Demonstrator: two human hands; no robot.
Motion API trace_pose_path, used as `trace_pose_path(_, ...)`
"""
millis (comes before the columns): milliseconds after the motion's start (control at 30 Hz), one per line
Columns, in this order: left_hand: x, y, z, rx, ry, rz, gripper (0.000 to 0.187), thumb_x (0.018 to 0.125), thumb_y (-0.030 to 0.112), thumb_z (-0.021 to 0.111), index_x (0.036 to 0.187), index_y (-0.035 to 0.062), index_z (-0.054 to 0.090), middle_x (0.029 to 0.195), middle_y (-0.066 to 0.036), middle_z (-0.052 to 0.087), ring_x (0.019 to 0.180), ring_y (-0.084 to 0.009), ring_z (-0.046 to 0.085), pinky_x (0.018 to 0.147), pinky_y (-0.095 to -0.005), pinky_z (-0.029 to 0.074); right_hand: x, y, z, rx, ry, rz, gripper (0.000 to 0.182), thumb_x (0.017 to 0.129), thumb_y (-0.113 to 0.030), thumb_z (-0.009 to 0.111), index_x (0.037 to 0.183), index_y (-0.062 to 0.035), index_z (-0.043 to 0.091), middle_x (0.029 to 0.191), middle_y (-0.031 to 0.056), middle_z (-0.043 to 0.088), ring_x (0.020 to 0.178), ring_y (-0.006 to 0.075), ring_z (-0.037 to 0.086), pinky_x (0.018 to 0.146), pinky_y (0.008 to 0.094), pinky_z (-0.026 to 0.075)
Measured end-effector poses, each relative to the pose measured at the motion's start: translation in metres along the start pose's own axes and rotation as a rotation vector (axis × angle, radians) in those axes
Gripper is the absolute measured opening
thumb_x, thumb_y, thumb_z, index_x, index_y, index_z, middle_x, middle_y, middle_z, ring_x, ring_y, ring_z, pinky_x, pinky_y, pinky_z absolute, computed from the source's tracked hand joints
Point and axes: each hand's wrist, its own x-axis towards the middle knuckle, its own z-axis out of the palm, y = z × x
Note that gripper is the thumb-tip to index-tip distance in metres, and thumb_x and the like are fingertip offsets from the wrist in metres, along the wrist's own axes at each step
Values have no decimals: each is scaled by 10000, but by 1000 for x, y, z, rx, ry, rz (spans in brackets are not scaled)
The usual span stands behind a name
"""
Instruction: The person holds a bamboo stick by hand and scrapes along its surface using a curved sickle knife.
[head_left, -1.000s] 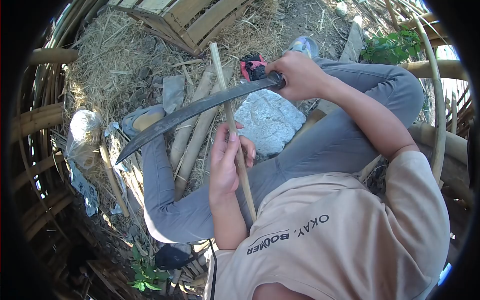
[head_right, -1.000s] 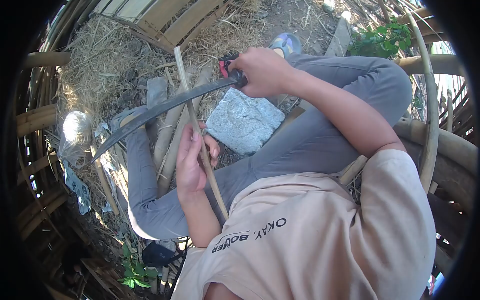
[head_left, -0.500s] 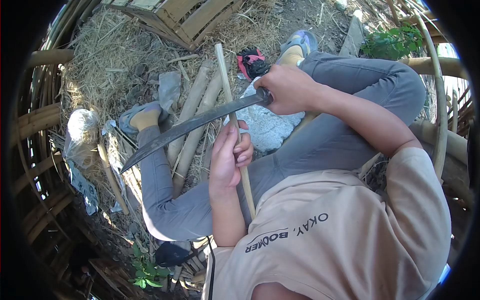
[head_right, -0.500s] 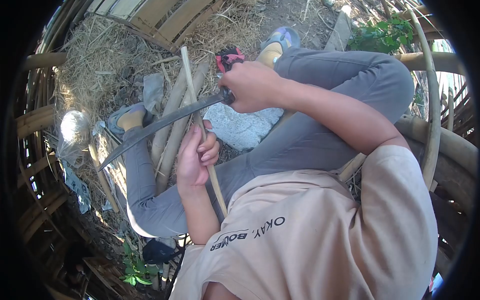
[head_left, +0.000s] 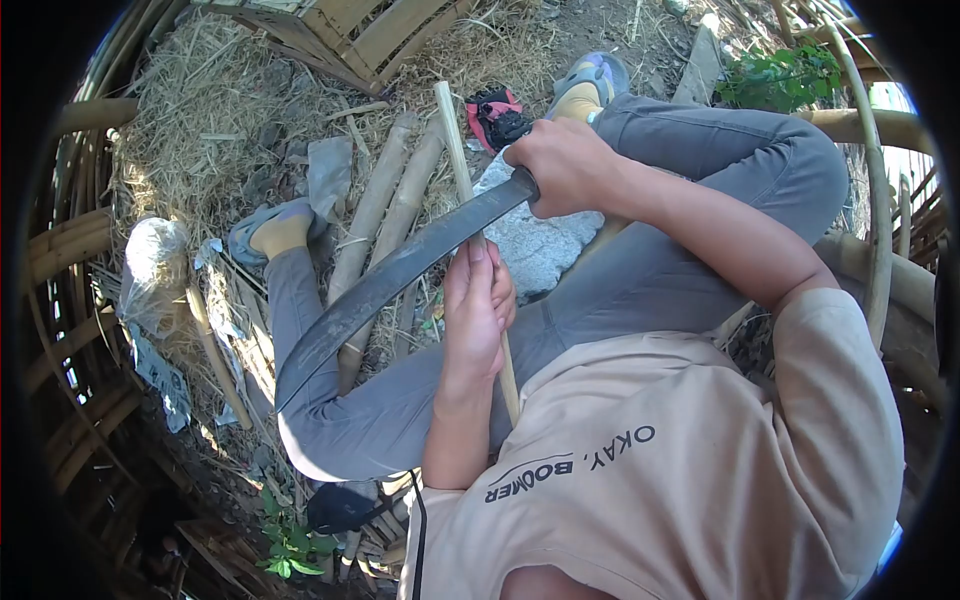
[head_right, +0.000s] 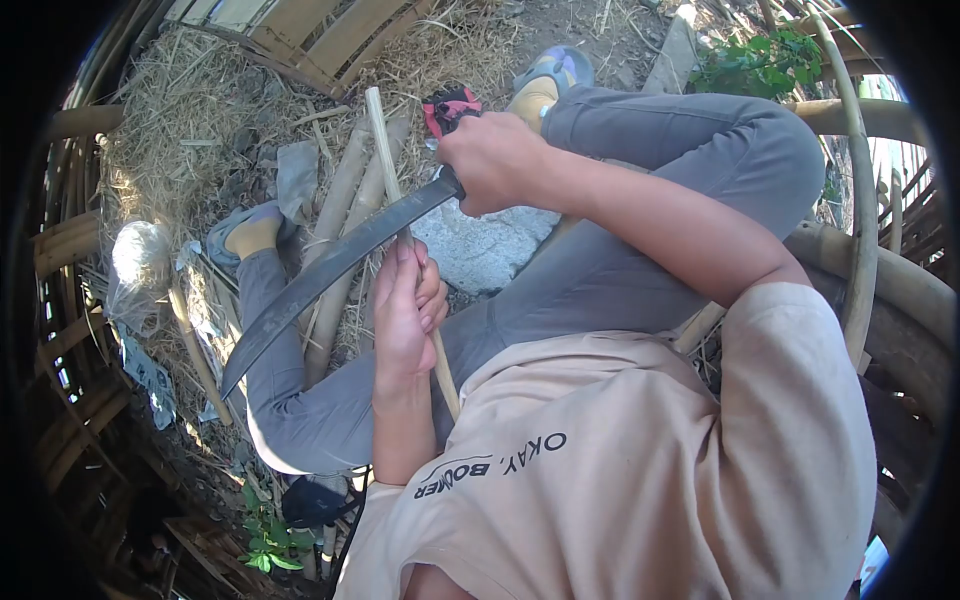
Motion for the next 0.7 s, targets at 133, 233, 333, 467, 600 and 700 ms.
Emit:
trace_pose_path(133, -3, 1, 2, 33, 9, 45, 252, 1079, 309, 380, 934, 121, 464, 581, 76, 324, 415, -8, 244, 368, -186, 187, 1, 0, -3, -11, 60, -15, 232, 531, -114, 699, 752, -47, 679, 667, 162, 645, 708, 379, 650, 670, 470, 523)
trace_pose_path(233, -8, 4, -1, 17, 3, 56, 258, 1080, 308, 377, 921, 120, 455, 582, 73, 323, 418, -7, 249, 370, -185, 191, 8, 20, -11, -31, 96, 110, 263, 551, -116, 699, 802, -37, 704, 706, 180, 662, 737, 380, 659, 698, 469, 530)
trace_pose_path(333, -9, 2, 1, 23, -45, 54, 265, 1081, 305, 371, 910, 118, 448, 587, 70, 327, 420, -6, 253, 371, -185, 197, 14, 56, -15, -49, 280, 186, 324, 624, -135, 687, 926, -28, 738, 749, 206, 675, 778, 375, 671, 729, 459, 532)
trace_pose_path(467, -8, 8, -1, 5, -101, 28, 260, 1081, 295, 370, 917, 111, 453, 596, 70, 327, 425, -5, 258, 376, -181, 206, 11, 60, -34, -84, 225, 200, 340, 656, -188, 687, 973, -77, 739, 808, 199, 690, 816, 370, 679, 756, 444, 551)
trace_pose_path(600, 0, 5, -12, -63, -83, -17, 235, 1074, 275, 391, 929, 105, 463, 618, 77, 331, 448, 1, 269, 386, -171, 214, 4, 33, -20, 12, 141, 143, 342, 659, -181, 685, 976, -59, 729, 817, 199, 689, 802, 370, 681, 743, 460, 552)
trace_pose_path(700, 9, 1, -21, -127, -68, -75, 212, 1064, 262, 414, 938, 102, 474, 636, 81, 332, 467, 4, 273, 393, -167, 214, 4, 10, -8, 2, -7, 73, 296, 656, -173, 683, 922, -47, 717, 806, 204, 685, 783, 376, 681, 721, 466, 554)
